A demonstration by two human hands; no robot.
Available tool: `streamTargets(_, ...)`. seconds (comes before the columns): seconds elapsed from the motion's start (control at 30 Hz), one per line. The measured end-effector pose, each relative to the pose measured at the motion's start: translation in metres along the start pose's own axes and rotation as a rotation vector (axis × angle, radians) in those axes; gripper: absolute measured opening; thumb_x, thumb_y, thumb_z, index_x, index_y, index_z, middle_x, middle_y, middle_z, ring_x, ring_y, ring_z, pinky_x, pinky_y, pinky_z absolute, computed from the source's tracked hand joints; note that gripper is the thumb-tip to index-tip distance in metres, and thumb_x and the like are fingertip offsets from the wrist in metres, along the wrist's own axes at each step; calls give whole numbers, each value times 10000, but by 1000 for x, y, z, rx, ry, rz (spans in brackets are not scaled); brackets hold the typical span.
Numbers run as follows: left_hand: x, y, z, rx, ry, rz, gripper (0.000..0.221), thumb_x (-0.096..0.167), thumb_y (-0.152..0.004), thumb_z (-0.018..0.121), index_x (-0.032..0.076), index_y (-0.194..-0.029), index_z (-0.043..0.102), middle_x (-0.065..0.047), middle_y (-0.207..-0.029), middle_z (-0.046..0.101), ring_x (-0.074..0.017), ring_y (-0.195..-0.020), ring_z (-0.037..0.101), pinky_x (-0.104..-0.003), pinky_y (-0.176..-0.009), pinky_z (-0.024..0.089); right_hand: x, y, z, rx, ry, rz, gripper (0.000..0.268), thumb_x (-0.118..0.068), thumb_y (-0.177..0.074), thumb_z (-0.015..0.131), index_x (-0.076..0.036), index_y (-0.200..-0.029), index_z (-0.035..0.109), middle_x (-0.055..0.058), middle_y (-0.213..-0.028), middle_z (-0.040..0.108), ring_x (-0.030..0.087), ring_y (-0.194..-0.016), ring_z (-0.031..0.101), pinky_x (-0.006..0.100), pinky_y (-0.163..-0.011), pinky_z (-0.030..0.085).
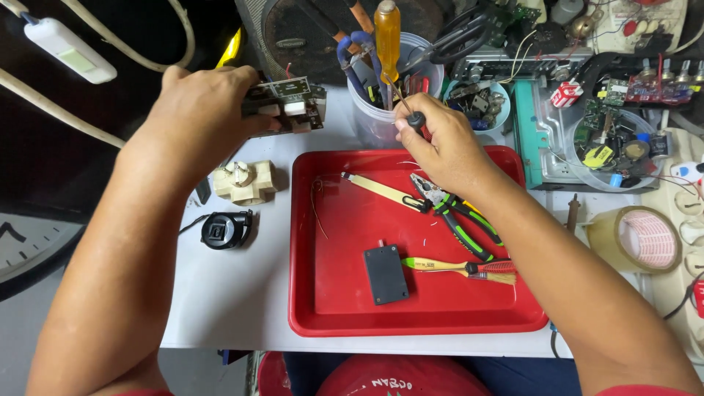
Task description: Inspecting and manipulating electronic motor components and wiring using hand tools on a repair bench.
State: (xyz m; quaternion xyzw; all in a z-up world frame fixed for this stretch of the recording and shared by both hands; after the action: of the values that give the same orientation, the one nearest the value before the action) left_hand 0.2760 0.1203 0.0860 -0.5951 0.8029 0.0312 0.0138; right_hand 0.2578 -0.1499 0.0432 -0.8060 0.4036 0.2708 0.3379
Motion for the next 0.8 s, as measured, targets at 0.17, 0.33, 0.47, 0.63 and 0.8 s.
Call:
streamTargets(0.17, 4, 28, -23, 8, 13, -32, 436, 511, -931, 691, 110, -1089, 627, -107, -1002, 737, -419, -963, 678, -497, -902, 371, 1, -2, 2, -2, -22, 23, 114, -179, -1076, 494, -81, -1066, 553, 83, -1101, 656, 208, -861, 742, 341, -732, 518)
streamTargets(0.33, 9, 51, -39, -35, -6, -76, 436, 520, -970, 665, 140, -1181, 639, -85, -978, 754, -404, -917, 690, -479, -890, 384, 0, -7, 9, -18, -54, 27, 123, -192, -1078, 497, -85, -1061, 556, 73, -1108, 658, 188, -868, 717, 322, -688, 502)
streamTargets(0.47, 9, 64, -37, -94, -34, -126, 403, 488, -958, 643, 164, -1197, 636, -84, -1015, 755, -381, -952, 696, -473, -916, 378, -9, -13, 16, 7, -67, -45, 96, -165, -1068, 520, -83, -1041, 562, 44, -1010, 656, 149, -739, 582, 317, -679, 447)
streamTargets(0.63, 4, 81, -32, -79, -124, -129, 379, 501, -964, 640, 150, -1106, 640, -68, -1010, 754, -368, -889, 721, -458, -887, 409, -17, -25, 30, 14, -66, -107, 108, -176, -1061, 524, -82, -1042, 574, 16, -938, 635, 143, -693, 481, 318, -666, 404)
streamTargets(0.8, 2, 96, -34, -82, -98, -175, 432, 576, -957, 610, 166, -1088, 632, -47, -975, 759, -373, -899, 711, -464, -908, 416, -27, -36, 45, -28, -118, -140, 128, -198, -1068, 496, -90, -1031, 552, 49, -944, 623, 197, -857, 585, 339, -765, 446)
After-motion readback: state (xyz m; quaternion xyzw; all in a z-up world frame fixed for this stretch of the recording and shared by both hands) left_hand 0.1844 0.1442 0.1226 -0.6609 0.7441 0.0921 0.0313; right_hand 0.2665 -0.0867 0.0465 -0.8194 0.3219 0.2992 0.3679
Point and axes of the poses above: each hand's wrist, its own y-axis away from the middle knuckle, its own z-axis out of the palm, x = y × z, the point moved 7 cm from there along -y, towards the middle knuckle
